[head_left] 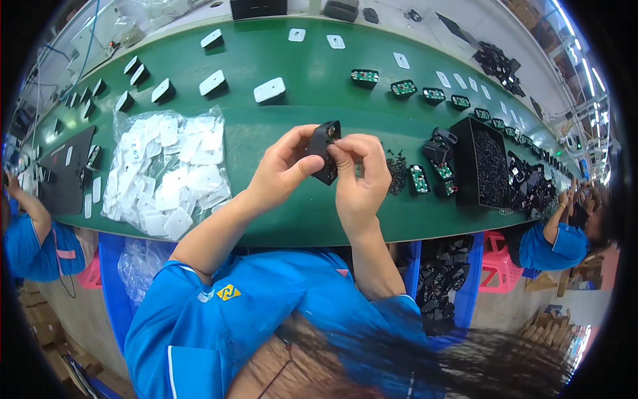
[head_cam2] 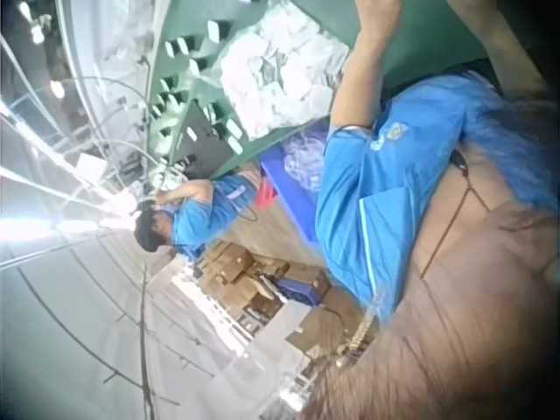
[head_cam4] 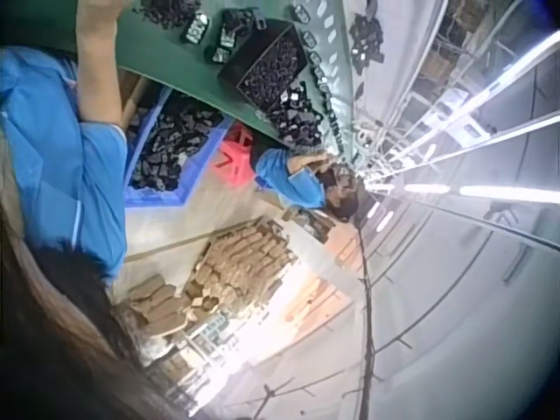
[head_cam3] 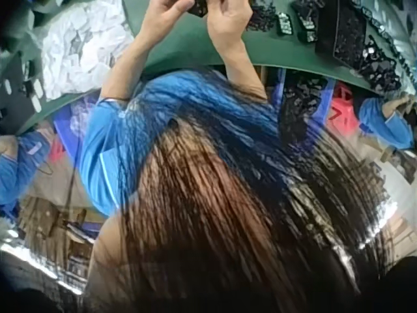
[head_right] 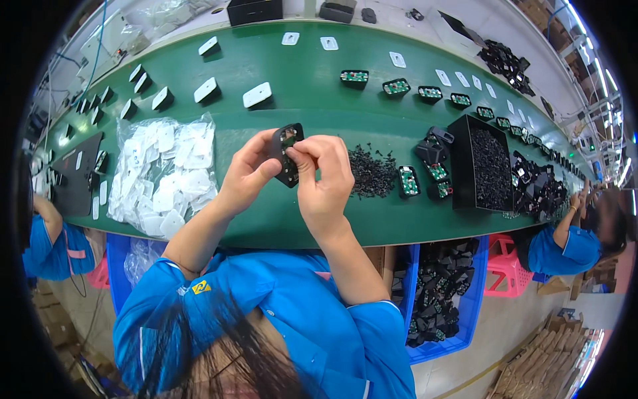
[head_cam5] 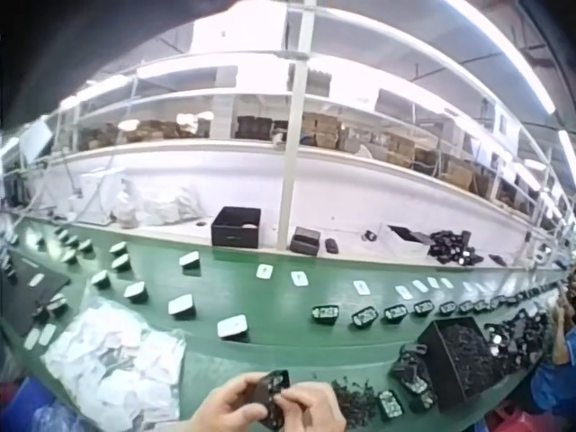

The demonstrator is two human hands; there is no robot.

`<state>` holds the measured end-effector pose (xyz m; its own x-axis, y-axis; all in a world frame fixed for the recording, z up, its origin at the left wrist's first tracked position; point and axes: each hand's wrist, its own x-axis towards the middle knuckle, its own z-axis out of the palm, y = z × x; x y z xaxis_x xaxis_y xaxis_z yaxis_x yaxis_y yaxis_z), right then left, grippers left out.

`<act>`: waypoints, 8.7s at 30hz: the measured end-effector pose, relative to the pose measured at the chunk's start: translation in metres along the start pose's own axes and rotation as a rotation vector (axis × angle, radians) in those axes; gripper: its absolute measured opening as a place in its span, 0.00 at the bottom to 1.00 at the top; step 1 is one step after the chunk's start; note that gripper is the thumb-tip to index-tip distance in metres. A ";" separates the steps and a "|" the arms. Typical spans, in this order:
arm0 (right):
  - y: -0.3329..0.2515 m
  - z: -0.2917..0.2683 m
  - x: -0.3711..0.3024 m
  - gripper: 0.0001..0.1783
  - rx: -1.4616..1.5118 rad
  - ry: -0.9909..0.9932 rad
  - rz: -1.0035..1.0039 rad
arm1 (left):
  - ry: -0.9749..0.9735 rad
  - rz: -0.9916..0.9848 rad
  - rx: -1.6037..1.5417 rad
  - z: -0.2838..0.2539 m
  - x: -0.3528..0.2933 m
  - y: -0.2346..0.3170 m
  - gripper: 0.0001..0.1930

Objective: The person assembles small electronic devices by inserting circuit boards into white plastic casings. They pick up a casing, place a circuit board inside, and then use a black handheld tool to press the components together. The person repeats this process for multiple units on a green workbench.

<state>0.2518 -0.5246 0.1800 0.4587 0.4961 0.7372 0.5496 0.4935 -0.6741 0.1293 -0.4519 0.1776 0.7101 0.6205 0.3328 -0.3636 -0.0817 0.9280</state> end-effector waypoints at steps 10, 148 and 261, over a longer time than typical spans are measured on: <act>-0.025 -0.003 0.005 0.06 0.383 -0.197 0.445 | 0.003 0.032 -0.020 -0.011 -0.016 0.013 0.25; 0.281 0.192 0.216 0.16 -0.619 -0.937 -0.202 | -0.305 0.068 1.213 -0.293 0.241 -0.116 0.29; 0.275 0.109 0.188 0.18 -0.582 -0.838 0.124 | -0.451 0.066 1.243 -0.230 0.259 -0.132 0.37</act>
<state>0.4133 -0.2174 0.1282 0.0234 0.9695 0.2439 0.8872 0.0923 -0.4520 0.2225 -0.1009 0.1031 0.9372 0.2958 0.1850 0.2147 -0.9069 0.3625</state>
